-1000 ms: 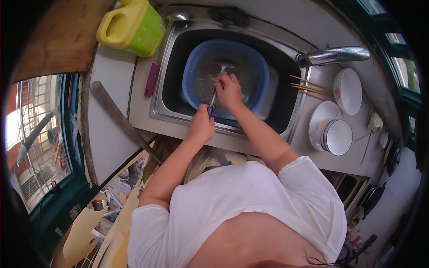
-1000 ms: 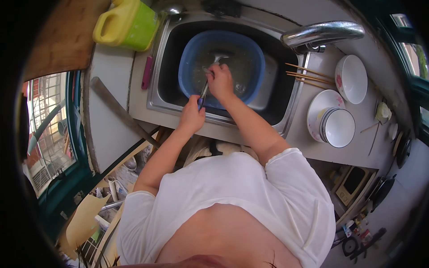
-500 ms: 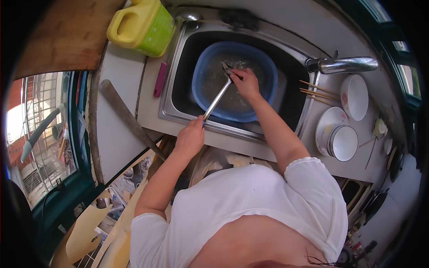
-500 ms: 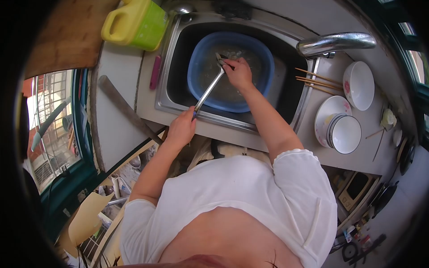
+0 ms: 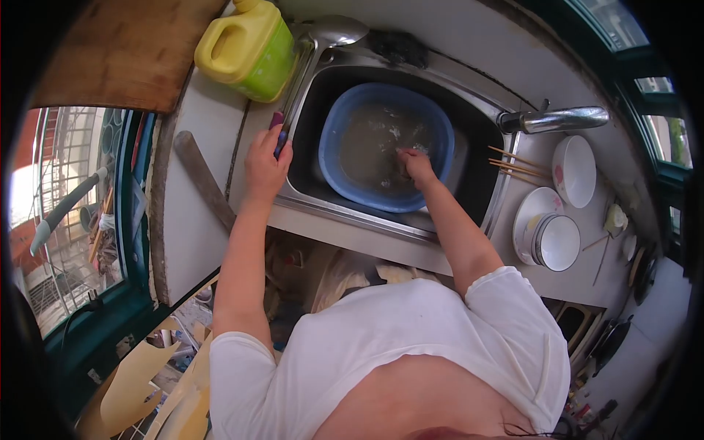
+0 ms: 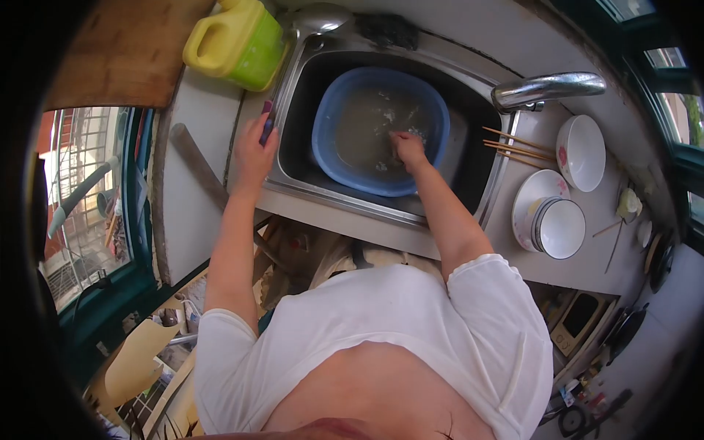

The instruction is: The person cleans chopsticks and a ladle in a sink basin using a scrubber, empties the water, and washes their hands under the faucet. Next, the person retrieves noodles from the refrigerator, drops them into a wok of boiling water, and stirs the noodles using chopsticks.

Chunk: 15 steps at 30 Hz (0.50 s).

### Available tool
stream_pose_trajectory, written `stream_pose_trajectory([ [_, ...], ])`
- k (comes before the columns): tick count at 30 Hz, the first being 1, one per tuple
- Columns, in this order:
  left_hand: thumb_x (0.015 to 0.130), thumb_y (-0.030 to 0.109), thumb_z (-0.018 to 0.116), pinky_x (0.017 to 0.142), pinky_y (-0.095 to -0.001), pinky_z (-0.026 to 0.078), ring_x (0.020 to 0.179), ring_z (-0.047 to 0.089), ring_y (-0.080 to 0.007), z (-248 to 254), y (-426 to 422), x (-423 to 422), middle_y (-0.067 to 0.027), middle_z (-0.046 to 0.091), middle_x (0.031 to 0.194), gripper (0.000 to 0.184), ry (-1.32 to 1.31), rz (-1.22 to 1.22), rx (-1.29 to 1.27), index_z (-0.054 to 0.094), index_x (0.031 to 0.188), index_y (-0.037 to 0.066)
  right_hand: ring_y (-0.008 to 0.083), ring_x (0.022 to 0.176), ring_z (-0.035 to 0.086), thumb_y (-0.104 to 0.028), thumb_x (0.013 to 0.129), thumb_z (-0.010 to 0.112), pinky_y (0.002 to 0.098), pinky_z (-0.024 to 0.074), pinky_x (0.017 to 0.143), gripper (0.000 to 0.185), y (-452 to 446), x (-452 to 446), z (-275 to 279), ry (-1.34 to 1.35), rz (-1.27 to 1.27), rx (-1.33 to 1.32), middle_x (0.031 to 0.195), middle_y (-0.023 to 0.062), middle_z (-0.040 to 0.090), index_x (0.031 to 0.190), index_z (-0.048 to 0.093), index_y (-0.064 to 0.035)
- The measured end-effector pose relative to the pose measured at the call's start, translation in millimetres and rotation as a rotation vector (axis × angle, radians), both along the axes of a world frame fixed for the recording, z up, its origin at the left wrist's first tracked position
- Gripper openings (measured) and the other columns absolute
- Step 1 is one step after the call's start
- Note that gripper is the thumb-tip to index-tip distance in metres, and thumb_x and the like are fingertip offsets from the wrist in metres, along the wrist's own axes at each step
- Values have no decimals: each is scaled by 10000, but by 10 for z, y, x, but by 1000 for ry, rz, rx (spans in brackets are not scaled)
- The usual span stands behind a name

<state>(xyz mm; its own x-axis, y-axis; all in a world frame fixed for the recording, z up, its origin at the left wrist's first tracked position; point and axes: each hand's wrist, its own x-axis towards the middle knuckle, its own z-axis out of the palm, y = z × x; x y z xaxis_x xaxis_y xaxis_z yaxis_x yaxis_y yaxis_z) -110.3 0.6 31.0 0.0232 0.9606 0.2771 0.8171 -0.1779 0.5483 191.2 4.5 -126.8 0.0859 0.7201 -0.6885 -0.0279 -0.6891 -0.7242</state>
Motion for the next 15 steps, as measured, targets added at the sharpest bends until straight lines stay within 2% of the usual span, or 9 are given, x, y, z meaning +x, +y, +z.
stream_pose_trajectory([
  [3, 765, 129, 597, 684, -376, 450, 782, 541, -322, -142, 379, -308, -142, 540, 850, 292, 82, -55, 65, 564, 1037, 29, 126, 741, 533, -198, 816, 601, 247, 421, 677, 227, -44, 36, 18, -64, 95, -14, 826, 41, 611, 970, 620, -33],
  [6, 774, 153, 590, 701, -384, 446, 807, 539, -329, -307, 539, -530, -147, 545, 866, 282, 134, -86, 41, 570, 1028, 34, 129, 754, 532, -200, 821, 593, 254, 423, 676, 229, -4, 80, -42, -86, 119, 33, 828, 42, 612, 971, 619, -28],
  [9, 788, 196, 580, 722, -391, 445, 832, 539, -337, -386, 585, -583, -155, 556, 901, 285, 181, -44, -31, 575, 1029, 43, 138, 779, 543, -183, 815, 590, 262, 430, 697, 226, 157, 93, -78, -155, 26, 32, 818, 44, 614, 970, 618, -21],
  [12, 800, 231, 571, 743, -395, 444, 849, 539, -340, -429, 574, -588, -156, 564, 927, 297, 269, 13, -98, 576, 1035, 50, 139, 797, 554, -153, 807, 578, 263, 439, 714, 228, 97, -81, -321, -1062, 311, 634, 807, 44, 608, 986, 606, -15],
  [15, 807, 244, 564, 776, -402, 431, 882, 527, -343, -459, 538, -569, -165, 559, 955, 320, 281, 76, -175, 565, 1057, 45, 148, 761, 556, -143, 783, 587, 273, 445, 695, 214, 164, -155, -712, -920, 505, 411, 840, 69, 587, 969, 606, -40],
])
